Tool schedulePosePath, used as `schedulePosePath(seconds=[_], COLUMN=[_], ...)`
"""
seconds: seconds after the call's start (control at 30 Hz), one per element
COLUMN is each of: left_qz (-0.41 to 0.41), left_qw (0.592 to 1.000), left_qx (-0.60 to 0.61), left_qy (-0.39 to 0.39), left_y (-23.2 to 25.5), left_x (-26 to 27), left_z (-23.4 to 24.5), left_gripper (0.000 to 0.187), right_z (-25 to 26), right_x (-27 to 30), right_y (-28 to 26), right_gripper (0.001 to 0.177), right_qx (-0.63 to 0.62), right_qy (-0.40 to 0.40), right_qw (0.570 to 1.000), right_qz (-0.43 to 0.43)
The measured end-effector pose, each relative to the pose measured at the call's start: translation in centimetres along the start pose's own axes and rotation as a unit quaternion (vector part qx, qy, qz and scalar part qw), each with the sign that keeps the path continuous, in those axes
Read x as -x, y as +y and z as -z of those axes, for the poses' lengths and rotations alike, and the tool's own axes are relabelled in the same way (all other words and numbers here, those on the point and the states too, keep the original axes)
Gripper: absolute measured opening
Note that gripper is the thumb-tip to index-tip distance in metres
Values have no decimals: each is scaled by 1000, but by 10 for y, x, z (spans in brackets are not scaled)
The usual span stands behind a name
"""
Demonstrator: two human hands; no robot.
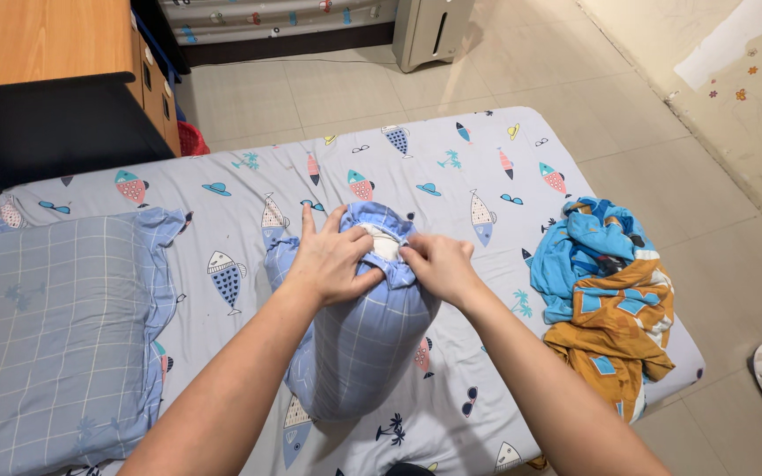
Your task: The person retrieves a broom, walks into a bedroom, and places the broom on a storage unit. They then pick up a cylindrical pillow, insert it into a blue pillowcase, and tie the drawstring to secure it.
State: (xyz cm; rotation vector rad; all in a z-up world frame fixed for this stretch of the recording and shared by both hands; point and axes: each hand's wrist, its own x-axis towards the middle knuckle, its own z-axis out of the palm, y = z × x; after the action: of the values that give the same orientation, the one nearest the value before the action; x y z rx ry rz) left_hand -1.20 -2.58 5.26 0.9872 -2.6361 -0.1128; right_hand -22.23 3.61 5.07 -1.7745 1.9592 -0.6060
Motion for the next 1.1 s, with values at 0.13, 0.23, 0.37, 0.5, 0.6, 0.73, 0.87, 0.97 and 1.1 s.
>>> schedulePosePath(seconds=[0.13, 0.23, 0.37, 0.5, 0.6, 0.73, 0.87, 0.97, 1.1], left_qz=[21, 21, 27, 21, 17, 15, 21, 29, 48], left_qw=[1000, 999, 999, 999, 1000, 1000, 997, 997, 997], left_qx=[-7, 0, -17, -8, -7, -7, 19, 21, 17], left_qy=[9, 47, 23, 28, 16, 6, 68, 74, 62], left_y=[-4, -8, -11, -12, -12, -13, -21, -28, -32], left_x=[3, 5, 5, 3, 3, 7, 10, 12, 15], left_z=[-5, -7, -8, -5, -4, -5, -10, -11, -6], left_gripper=[48, 48, 50, 49, 49, 49, 53, 54, 52], right_z=[-1, 4, 8, -4, -12, -14, -11, -14, -25], right_x=[0, 10, 16, 10, 4, -3, 1, 11, 19], right_y=[-4, -9, -11, -6, 2, 3, -10, -25, -42], right_gripper=[19, 22, 57, 65, 64, 53, 62, 69, 43], right_qx=[29, 61, 112, 49, 31, 92, 137, 124, 157], right_qy=[81, 39, 14, -21, -69, -81, 17, 109, 138], right_qw=[993, 985, 969, 983, 985, 966, 959, 946, 943], right_qz=[82, 156, 219, 175, 157, 228, 249, 277, 259])
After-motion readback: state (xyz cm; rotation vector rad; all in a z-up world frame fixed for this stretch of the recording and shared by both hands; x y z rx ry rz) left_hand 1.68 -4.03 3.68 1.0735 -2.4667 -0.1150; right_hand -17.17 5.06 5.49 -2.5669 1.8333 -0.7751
